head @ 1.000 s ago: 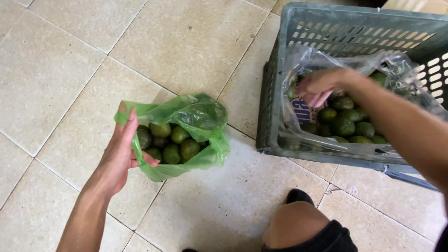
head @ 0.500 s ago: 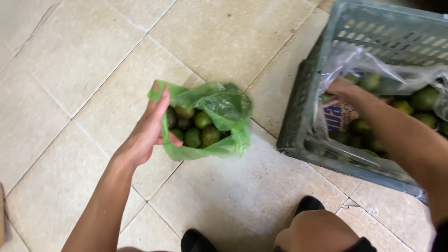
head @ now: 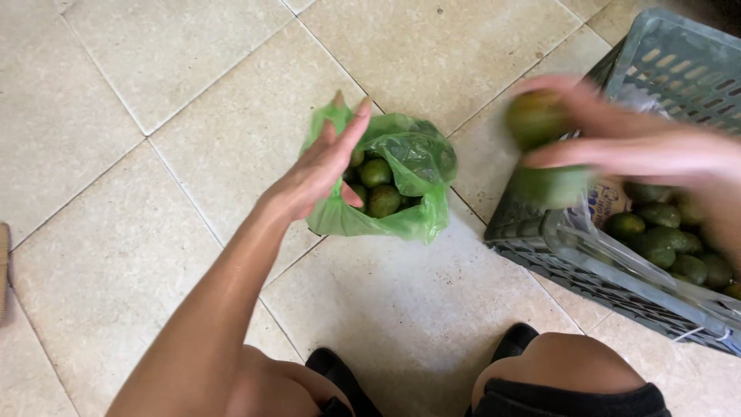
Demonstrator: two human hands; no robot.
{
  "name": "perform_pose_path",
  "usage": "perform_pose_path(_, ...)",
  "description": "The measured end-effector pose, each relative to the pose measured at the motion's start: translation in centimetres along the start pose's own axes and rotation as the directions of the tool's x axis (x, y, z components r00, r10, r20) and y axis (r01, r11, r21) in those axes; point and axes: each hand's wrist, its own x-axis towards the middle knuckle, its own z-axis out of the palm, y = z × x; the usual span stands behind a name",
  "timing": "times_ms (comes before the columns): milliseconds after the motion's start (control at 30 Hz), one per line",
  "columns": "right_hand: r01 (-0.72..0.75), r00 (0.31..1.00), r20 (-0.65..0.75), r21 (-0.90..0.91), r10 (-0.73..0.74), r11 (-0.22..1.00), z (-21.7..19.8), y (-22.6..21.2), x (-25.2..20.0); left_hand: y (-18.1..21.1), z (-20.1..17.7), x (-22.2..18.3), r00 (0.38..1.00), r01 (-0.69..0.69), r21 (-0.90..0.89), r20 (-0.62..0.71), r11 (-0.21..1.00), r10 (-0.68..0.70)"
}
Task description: The person sorts green fruits from a crate into a green plastic bag by hand while crouching on the floor.
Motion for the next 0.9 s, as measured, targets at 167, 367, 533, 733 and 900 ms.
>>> perform_pose_path(167, -0.111, 0.942, 0.334, 0.227, 0.030, 0.968, 14.6, -8.8, 11.7, 0.1, -0.6, -1.0, 0.999, 0.004, -0.052, -0.034, 0.999, -0.006)
perform_pose_path(367, -0.145, 0.961, 0.273, 0.329, 0.053, 0.933, 18.2, -5.7, 17.4, 3.0, -2.9, -4.1, 0.993, 0.030, -0.248, -0.103, 0.968, -0.057)
perform_pose_path(533, -0.180, 0.984, 0.097, 0.495, 0.152, 0.850, 16.7, -2.9, 18.8, 3.7, -3.4, -4.4, 0.993, -0.003, -0.194, -0.119, 0.981, -0.021)
perform_pose_path(733, -0.322, 0.912, -0.181, 0.240, 0.368, 0.916, 13.4, 2.7, 21.5, -0.6, -3.8, -0.8, 0.983, -0.169, -0.124, -0.091, 0.978, 0.158)
perform_pose_path(900, -0.228, 0.969, -0.063, -0.599, 0.238, 0.767, 9.0, 0.7, 17.1, 3.4, -2.8, -3.6, 0.983, 0.095, -0.110, -0.149, 0.989, -0.111)
